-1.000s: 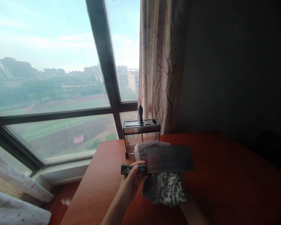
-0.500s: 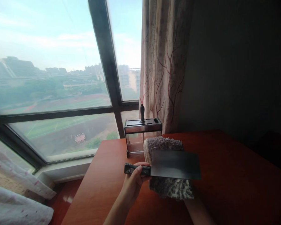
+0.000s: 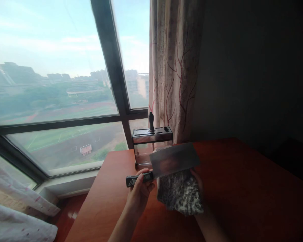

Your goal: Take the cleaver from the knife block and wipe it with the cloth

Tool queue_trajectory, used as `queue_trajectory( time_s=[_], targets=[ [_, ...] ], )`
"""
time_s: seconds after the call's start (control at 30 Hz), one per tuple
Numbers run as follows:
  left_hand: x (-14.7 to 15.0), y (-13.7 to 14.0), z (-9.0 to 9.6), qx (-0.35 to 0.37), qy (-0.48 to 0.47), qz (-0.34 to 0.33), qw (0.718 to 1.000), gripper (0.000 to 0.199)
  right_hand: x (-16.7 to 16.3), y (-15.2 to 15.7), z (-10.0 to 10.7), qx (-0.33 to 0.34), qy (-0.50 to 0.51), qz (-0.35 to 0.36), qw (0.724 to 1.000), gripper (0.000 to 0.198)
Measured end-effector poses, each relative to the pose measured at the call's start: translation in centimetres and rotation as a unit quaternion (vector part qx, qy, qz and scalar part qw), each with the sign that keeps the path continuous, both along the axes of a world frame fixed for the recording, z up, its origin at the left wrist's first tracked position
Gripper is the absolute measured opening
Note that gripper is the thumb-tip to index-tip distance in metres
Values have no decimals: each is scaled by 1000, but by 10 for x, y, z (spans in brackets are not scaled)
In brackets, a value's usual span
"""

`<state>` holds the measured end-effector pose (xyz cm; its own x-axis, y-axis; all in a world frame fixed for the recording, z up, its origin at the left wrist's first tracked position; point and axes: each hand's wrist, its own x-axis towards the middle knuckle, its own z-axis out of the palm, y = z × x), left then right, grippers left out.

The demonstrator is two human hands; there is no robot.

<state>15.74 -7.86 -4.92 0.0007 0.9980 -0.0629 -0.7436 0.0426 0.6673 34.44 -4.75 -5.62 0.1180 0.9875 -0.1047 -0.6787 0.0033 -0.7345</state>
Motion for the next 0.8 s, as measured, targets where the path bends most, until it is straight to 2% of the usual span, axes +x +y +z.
queue_trajectory(
  time_s=[0.13, 0.3, 0.5, 0.67, 0.8],
  targets=[
    [-1, -1, 5, 14, 0, 2, 1000, 21, -4, -2, -5, -48, 37, 58, 997, 28],
    [0, 0, 7, -9, -11, 26, 1000, 20, 3, -5, -7, -68, 51, 109, 990, 37],
    [-2, 2, 7, -12, -39, 34, 999, 22, 10, -5, -10, -38, 70, 59, 995, 30],
    [-3, 3, 7, -17, -60, 44, 997, 20, 7, -5, -10, -60, 119, 36, 990, 23],
    [-2, 2, 6, -11, -64, 40, 997, 20, 7, -7, -9, -64, 135, 45, 988, 24]
  ],
)
